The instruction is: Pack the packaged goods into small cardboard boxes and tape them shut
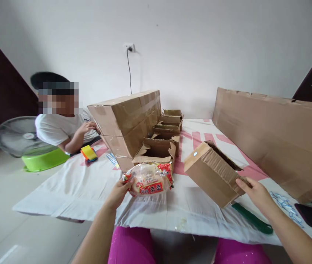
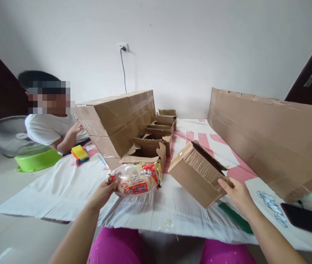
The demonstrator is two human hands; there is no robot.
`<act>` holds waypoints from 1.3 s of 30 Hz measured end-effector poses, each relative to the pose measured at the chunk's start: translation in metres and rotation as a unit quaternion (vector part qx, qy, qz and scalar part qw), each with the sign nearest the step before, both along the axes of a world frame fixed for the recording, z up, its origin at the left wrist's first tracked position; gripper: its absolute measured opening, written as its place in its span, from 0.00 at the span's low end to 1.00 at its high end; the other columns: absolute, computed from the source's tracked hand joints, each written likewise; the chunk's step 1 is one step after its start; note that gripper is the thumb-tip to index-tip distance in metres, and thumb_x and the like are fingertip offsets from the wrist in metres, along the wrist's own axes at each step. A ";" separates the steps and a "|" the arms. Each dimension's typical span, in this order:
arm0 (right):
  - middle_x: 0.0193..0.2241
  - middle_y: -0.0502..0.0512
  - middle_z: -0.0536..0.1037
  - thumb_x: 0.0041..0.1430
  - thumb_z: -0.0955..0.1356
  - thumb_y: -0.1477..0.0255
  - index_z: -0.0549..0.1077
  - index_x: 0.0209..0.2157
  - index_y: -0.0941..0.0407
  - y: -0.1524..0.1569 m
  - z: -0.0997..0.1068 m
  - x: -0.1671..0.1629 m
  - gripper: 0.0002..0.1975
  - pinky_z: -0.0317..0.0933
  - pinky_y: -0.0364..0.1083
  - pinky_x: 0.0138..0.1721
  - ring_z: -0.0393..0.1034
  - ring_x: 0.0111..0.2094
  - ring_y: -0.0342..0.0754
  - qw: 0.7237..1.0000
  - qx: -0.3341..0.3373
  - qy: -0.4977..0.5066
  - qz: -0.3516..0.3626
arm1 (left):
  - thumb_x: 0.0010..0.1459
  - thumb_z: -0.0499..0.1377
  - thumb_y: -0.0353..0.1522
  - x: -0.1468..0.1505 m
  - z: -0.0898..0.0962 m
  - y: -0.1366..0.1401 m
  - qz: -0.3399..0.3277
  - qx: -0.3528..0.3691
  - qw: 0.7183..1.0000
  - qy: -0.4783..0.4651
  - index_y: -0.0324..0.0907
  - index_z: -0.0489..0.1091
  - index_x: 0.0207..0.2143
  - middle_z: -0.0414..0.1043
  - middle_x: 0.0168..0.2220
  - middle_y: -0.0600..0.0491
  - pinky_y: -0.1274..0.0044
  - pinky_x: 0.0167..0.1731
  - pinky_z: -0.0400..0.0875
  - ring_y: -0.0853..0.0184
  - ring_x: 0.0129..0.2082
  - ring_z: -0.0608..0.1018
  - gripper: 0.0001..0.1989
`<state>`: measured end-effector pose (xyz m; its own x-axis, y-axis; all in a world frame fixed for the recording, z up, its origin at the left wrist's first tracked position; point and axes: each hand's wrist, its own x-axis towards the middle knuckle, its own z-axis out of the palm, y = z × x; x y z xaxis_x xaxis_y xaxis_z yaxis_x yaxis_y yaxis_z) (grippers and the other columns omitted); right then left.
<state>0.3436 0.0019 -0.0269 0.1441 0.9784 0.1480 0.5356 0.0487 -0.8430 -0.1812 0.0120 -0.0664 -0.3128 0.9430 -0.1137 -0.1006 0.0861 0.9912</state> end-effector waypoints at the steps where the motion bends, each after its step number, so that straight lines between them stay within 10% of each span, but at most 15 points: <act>1: 0.32 0.56 0.83 0.53 0.66 0.48 0.77 0.33 0.54 -0.001 0.000 0.001 0.23 0.70 0.52 0.37 0.77 0.35 0.58 1.000 -0.002 0.006 0.003 | 0.29 0.73 0.47 0.005 -0.003 0.009 0.010 0.007 1.000 0.014 0.35 0.74 0.30 0.76 0.26 0.50 0.74 0.30 0.73 0.62 0.28 0.77 0.29; 13: 0.40 0.60 0.81 0.50 0.68 0.45 0.77 0.28 0.53 -0.012 -0.011 0.008 0.24 0.71 0.52 0.41 0.75 0.41 0.59 0.997 0.036 0.010 0.072 | 0.51 0.62 0.41 0.034 -0.044 0.019 0.176 0.047 0.966 0.181 0.41 0.58 0.53 0.69 0.47 0.44 0.66 0.41 0.75 0.58 0.45 0.76 0.30; 20: 0.43 0.62 0.80 0.50 0.68 0.46 0.76 0.26 0.54 -0.009 -0.021 0.012 0.24 0.71 0.52 0.39 0.75 0.41 0.59 0.996 0.038 0.001 0.079 | 0.53 0.61 0.37 0.067 -0.025 -0.022 0.256 0.195 0.886 0.333 0.38 0.64 0.51 0.62 0.55 0.37 0.54 0.61 0.51 0.48 0.61 0.60 0.24; 26: 0.45 0.63 0.79 0.51 0.69 0.49 0.75 0.24 0.53 -0.017 -0.033 0.017 0.21 0.71 0.51 0.36 0.75 0.43 0.60 0.990 0.066 -0.073 0.100 | 0.53 0.64 0.35 0.133 0.005 -0.061 -0.051 0.292 0.932 0.208 0.45 0.75 0.39 0.73 0.45 0.43 0.61 0.56 0.62 0.53 0.51 0.72 0.09; 31: 0.46 0.62 0.79 0.50 0.71 0.52 0.72 0.21 0.52 -0.023 -0.035 0.024 0.19 0.72 0.51 0.35 0.75 0.43 0.62 0.987 0.070 -0.059 0.135 | 0.49 0.68 0.40 0.162 0.003 -0.056 -0.204 0.187 0.960 0.047 0.46 0.67 0.55 0.64 0.60 0.41 0.60 0.59 0.57 0.51 0.61 0.64 0.31; 39: 0.50 0.61 0.77 0.53 0.68 0.49 0.77 0.34 0.51 -0.013 -0.050 -0.003 0.20 0.71 0.56 0.45 0.72 0.49 0.62 0.984 0.022 0.113 0.134 | 0.41 0.68 0.53 0.181 0.011 -0.065 -0.430 0.105 0.872 -0.209 0.44 0.63 0.60 0.70 0.55 0.42 0.56 0.59 0.58 0.45 0.59 0.68 0.46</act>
